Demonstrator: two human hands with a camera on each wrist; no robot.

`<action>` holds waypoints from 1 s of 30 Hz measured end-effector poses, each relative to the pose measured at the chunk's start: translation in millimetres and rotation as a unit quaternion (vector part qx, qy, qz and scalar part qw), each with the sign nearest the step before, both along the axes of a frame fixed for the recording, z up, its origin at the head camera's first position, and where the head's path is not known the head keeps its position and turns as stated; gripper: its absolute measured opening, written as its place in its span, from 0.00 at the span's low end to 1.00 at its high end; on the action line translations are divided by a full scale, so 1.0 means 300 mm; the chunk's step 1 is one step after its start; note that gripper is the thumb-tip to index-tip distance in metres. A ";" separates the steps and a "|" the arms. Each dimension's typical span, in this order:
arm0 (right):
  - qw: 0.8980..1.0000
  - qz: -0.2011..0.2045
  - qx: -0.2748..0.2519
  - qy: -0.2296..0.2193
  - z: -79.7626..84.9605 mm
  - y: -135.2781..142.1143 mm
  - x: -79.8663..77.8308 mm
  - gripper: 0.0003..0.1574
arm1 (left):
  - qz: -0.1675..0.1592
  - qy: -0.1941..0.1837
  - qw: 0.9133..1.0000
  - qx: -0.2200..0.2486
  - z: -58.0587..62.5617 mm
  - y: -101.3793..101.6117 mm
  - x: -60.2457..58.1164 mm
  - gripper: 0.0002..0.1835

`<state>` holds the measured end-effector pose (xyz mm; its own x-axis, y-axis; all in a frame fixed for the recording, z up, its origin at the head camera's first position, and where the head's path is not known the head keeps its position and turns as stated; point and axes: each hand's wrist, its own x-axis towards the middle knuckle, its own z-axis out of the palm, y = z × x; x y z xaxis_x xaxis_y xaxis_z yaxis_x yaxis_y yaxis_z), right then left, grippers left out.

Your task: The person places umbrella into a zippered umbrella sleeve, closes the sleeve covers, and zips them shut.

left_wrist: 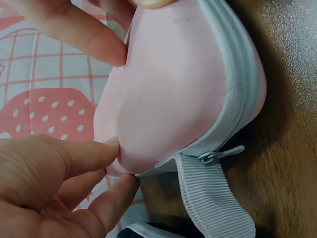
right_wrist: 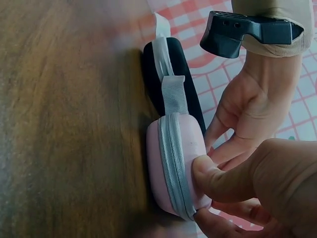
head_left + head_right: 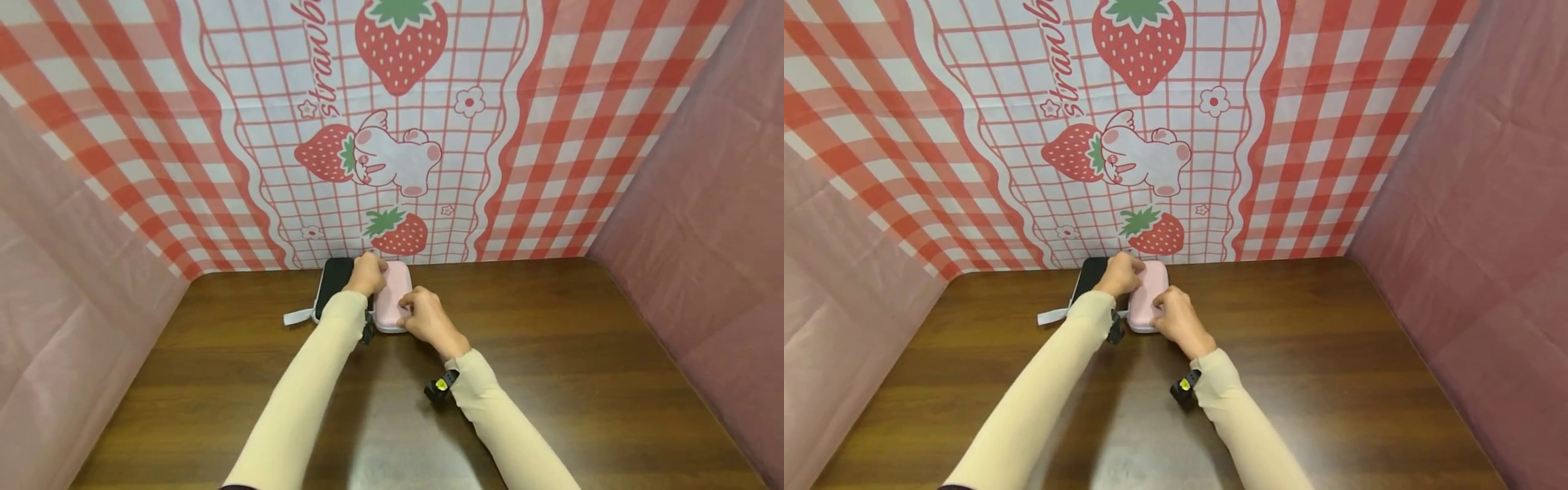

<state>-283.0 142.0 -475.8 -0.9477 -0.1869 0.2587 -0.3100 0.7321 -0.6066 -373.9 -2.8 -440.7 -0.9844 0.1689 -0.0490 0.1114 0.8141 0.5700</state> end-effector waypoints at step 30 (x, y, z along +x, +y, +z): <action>0.993 0.090 0.062 0.036 -0.025 0.048 0.000 0.21 | -0.065 0.040 0.992 0.102 -0.063 -0.030 0.082 0.28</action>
